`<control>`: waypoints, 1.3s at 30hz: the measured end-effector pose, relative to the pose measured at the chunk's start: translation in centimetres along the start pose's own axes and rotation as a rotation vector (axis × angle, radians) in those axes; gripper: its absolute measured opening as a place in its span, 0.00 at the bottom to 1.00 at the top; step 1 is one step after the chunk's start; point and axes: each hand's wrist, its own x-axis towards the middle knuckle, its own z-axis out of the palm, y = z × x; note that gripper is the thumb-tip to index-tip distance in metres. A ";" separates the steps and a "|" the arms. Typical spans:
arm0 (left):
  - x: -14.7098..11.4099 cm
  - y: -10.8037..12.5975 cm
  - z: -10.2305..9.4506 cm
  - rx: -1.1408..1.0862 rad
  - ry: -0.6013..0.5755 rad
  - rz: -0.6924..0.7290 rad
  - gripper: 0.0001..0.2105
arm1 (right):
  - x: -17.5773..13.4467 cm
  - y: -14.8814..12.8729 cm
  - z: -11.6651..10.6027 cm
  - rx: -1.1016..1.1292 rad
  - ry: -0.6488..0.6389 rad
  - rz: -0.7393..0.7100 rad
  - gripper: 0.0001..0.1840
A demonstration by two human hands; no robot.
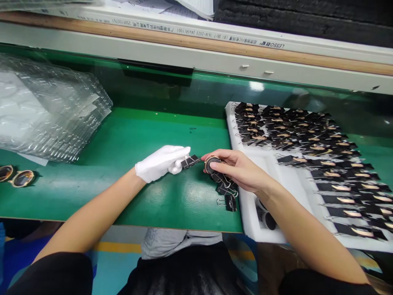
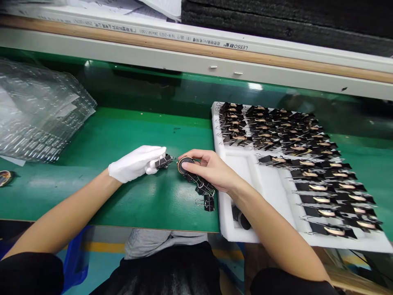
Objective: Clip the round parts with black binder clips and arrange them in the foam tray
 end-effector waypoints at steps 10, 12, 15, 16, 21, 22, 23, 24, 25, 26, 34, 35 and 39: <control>-1.1 -0.1 2.3 0.610 0.317 0.321 0.21 | -0.1 0.5 1.1 -0.207 -0.011 -0.098 0.14; -1.1 0.0 2.0 0.751 0.399 0.315 0.20 | -0.1 0.5 1.3 -0.272 -0.007 -0.122 0.13; -1.2 0.7 1.7 0.756 0.339 0.224 0.18 | -0.2 0.4 1.1 -0.313 -0.012 -0.171 0.11; -1.2 1.0 1.6 0.745 0.273 0.196 0.18 | -0.2 0.4 1.0 -0.322 -0.021 -0.180 0.10; -1.5 1.7 1.4 0.731 0.049 0.158 0.19 | -0.5 0.1 0.6 -0.388 -0.102 -0.206 0.08; -1.5 1.6 1.3 0.725 0.052 0.165 0.18 | -0.5 -0.1 0.6 -0.394 -0.130 -0.210 0.08; -1.4 1.5 1.2 0.720 0.058 0.173 0.18 | -0.6 -0.2 0.5 -0.394 -0.158 -0.216 0.08; -1.4 1.4 1.2 0.718 0.071 0.181 0.18 | -0.6 -0.4 0.5 -0.392 -0.177 -0.222 0.08; -1.4 1.3 1.1 0.719 0.089 0.193 0.18 | -0.7 -0.6 0.4 -0.388 -0.181 -0.230 0.08; -1.4 1.2 1.0 0.721 0.108 0.209 0.18 | -0.7 -0.7 0.2 -0.381 -0.166 -0.235 0.08; -1.7 1.0 1.2 0.686 0.215 0.358 0.23 | -0.4 -0.9 -1.6 -0.368 0.073 -0.139 0.14; -1.8 1.0 1.2 0.686 0.204 0.366 0.23 | -0.3 -0.7 -1.6 -0.363 0.057 -0.127 0.15; -1.8 0.8 1.2 0.715 0.142 0.391 0.22 | -0.2 -0.5 -1.1 -0.410 0.018 -0.126 0.16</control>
